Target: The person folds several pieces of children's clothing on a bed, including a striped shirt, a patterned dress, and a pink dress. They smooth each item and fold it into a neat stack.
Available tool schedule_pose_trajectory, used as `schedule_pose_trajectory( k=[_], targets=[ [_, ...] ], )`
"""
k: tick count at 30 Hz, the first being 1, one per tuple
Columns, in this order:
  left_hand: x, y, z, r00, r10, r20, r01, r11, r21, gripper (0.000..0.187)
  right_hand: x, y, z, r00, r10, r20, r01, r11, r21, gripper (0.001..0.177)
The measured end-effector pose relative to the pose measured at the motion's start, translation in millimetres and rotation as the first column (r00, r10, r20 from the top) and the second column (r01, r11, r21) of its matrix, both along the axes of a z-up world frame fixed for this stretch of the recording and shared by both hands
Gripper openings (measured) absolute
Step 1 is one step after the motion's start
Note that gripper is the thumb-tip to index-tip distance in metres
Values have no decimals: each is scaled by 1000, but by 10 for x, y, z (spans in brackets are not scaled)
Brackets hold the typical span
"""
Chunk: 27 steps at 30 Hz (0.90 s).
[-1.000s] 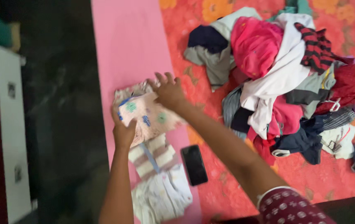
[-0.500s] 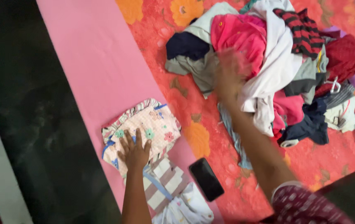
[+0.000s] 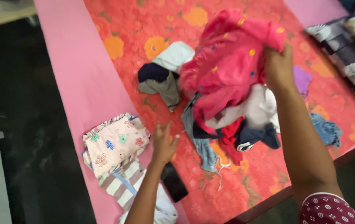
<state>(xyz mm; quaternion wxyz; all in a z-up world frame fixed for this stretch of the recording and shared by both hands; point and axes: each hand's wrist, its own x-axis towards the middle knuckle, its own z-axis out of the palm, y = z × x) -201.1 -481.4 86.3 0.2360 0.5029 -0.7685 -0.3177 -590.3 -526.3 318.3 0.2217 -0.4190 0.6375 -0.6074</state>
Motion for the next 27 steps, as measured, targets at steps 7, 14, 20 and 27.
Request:
schedule_pose_trajectory(
  k=[7,14,20,27],
  targets=[
    [-1053,388,1091,443,341,-829,363,778,514,88,-252,951,1190,772,294,564,-125,940,-319,31],
    [-1497,1256,1878,978,4,-210,10,998,65,35,-1262,1833,-672,514,284,810,-226,955,-191,47],
    [-1921,1876,2425,950,291,-116,-298,954,-44,36,-2227,2443,-1316,690,67,720,-66,997,-29,39],
    [-2840,2242,2520,528,583,-618,-17,734,679,27,-1376,3225,-155,759,526,-383,-512,846,147,50]
  ],
)
